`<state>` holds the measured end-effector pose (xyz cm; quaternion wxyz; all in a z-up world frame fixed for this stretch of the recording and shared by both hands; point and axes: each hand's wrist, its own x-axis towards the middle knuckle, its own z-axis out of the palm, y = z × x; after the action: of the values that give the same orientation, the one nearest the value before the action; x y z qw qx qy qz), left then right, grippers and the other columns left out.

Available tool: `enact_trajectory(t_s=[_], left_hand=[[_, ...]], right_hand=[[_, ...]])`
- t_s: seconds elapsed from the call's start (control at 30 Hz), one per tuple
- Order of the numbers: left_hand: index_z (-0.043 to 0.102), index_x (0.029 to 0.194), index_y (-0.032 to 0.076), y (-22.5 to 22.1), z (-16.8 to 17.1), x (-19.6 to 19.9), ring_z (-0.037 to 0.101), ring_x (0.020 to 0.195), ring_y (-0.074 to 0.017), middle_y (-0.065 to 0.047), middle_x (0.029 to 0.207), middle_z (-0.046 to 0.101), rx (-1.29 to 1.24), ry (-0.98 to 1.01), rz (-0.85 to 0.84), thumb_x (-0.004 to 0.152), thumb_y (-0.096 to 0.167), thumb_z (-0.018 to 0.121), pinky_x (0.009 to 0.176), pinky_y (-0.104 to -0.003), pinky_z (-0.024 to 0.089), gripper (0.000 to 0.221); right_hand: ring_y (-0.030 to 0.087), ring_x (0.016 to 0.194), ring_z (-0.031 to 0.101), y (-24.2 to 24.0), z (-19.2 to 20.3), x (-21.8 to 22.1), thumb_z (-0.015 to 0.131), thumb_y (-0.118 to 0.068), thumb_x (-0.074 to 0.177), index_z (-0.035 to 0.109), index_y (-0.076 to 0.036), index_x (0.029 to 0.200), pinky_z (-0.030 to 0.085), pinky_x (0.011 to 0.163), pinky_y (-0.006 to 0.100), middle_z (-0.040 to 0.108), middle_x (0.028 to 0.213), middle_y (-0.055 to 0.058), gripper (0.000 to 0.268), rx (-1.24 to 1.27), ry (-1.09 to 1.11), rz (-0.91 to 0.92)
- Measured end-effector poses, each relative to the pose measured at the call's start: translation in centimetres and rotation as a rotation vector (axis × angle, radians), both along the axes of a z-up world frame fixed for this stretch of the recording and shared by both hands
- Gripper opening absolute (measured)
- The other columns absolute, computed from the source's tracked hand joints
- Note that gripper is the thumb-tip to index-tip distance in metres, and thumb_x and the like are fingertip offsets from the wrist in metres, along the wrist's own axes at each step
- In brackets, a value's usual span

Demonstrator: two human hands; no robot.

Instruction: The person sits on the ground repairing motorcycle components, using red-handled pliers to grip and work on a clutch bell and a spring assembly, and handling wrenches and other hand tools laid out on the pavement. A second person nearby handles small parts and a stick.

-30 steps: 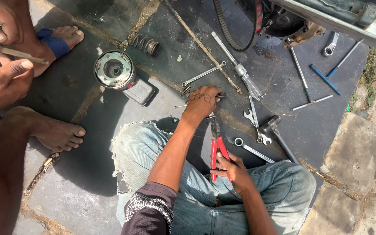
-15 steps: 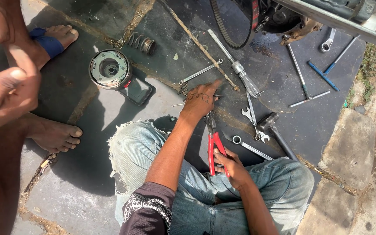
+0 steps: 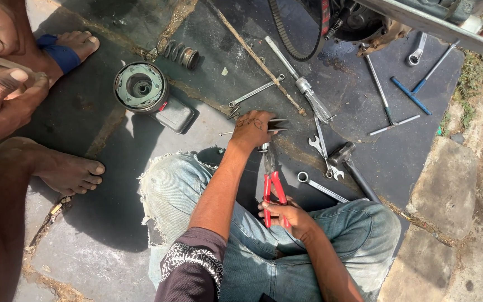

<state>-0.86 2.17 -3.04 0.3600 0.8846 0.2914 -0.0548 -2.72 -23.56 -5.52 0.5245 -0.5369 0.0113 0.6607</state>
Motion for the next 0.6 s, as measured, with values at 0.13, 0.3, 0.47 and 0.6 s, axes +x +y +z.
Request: enact_trajectory(t_s=[0.13, 0.3, 0.47, 0.6], left_hand=[[0.071, 0.125, 0.023, 0.6, -0.2, -0.3, 0.057, 0.125, -0.03, -0.008, 0.126, 0.068, 0.047, -0.057, 0.012, 0.079, 0.036, 0.084, 0.108, -0.045, 0.04, 0.05], [0.074, 0.123, 0.021, 0.8, 0.6, -0.5, 0.065, 0.116, -0.0294, -0.01, 0.118, 0.073, 0.068, -0.096, 0.002, 0.077, 0.041, 0.086, 0.102, -0.045, 0.048, 0.053], [0.076, 0.118, 0.013, 0.8, -0.7, -0.4, 0.067, 0.111, -0.0306, -0.012, 0.112, 0.074, 0.144, -0.154, 0.005, 0.072, 0.051, 0.086, 0.099, -0.045, 0.048, 0.061], [0.073, 0.116, 0.007, 0.9, 3.9, -0.2, 0.065, 0.112, -0.033, -0.018, 0.11, 0.071, 0.1, -0.037, -0.019, 0.063, 0.071, 0.087, 0.101, -0.045, 0.047, 0.083]], right_hand=[[0.022, 0.092, 0.068, 0.5, 1.8, 0.0, 0.076, -0.023, 0.084, 0.066, 0.001, 0.116, 0.057, 0.08, 0.038, 0.074, 0.107, 0.013, 0.041, -0.012, 0.009, 0.012], [0.021, 0.088, 0.067, 0.3, 1.4, -0.1, 0.076, -0.022, 0.084, 0.067, 0.0, 0.113, 0.055, 0.076, 0.037, 0.073, 0.102, 0.011, 0.038, 0.009, 0.054, -0.023], [0.02, 0.085, 0.065, 0.4, 1.2, -0.3, 0.075, -0.017, 0.083, 0.064, -0.003, 0.109, 0.056, 0.076, 0.037, 0.068, 0.095, 0.009, 0.032, -0.005, 0.141, -0.109], [0.018, 0.081, 0.062, -0.1, 0.3, 0.1, 0.073, -0.013, 0.085, 0.064, 0.001, 0.107, 0.052, 0.071, 0.036, 0.068, 0.094, 0.009, 0.028, 0.026, 0.184, -0.125]])
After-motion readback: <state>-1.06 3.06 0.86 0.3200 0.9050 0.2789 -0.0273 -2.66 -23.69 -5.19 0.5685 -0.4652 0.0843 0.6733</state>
